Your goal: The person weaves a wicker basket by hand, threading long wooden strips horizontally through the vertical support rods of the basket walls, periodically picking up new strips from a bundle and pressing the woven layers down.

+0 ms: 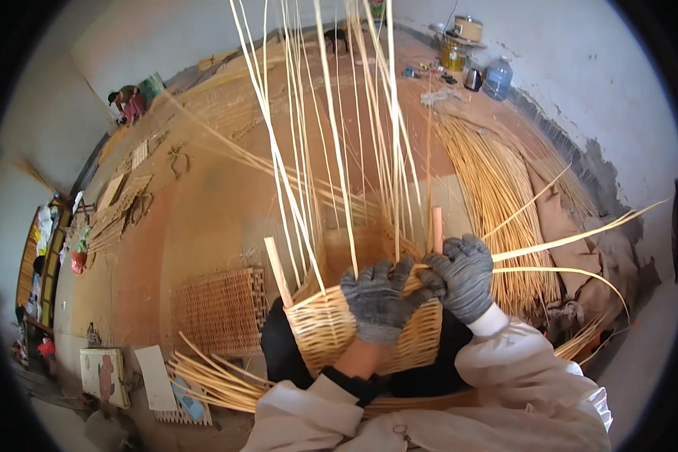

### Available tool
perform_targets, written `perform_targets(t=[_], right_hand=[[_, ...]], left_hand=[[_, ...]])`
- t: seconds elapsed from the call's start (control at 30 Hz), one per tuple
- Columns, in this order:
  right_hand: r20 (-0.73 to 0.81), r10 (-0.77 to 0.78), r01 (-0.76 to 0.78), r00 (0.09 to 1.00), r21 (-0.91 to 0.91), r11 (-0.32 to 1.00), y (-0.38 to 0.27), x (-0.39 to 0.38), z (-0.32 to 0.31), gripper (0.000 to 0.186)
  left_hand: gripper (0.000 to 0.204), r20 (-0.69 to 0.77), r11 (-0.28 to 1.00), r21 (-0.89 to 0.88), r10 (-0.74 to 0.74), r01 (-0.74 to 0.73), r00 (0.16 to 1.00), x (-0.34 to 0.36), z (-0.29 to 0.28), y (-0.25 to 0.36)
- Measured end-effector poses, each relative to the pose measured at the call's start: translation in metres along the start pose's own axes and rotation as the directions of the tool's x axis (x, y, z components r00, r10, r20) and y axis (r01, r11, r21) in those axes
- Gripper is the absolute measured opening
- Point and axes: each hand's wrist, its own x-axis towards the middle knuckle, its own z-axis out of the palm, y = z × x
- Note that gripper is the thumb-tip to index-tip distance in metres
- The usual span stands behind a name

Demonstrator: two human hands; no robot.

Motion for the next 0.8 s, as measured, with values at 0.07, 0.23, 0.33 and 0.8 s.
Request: perform_targets(t=[0.07, 0.23, 0.33, 0.8], right_hand=[[0.045, -0.016, 0.016, 0.999, 0.01, 1.0, -0.008, 0.01, -0.001, 0.025], [0.128, 0.399, -0.414, 0.908, 0.422, 0.807, -0.037, 0.049, 0.011, 0.042], [0.478, 0.291, -0.443, 0.829, 0.242, 0.863, -0.004, 0.072, 0.066, 0.038], [0.121, 0.069, -0.07, 0.99, 0.002, 0.998, -0.099, 0.045, 0.092, 0.043]], left_hand=[[0.049, -0.329, 0.997, 0.039, 0.076, -0.067, 0.941, -0.01, 0.011, -0.026], [0.049, -0.014, 0.449, -0.797, -0.682, 0.403, 0.732, 0.035, -0.027, -0.099], [0.05, 0.694, 0.007, -0.527, -0.574, 0.85, 0.435, 0.082, -0.056, -0.087], [0.021, 0.416, 0.128, -0.703, -0.724, 0.699, 0.551, -0.025, -0.092, -0.155]])
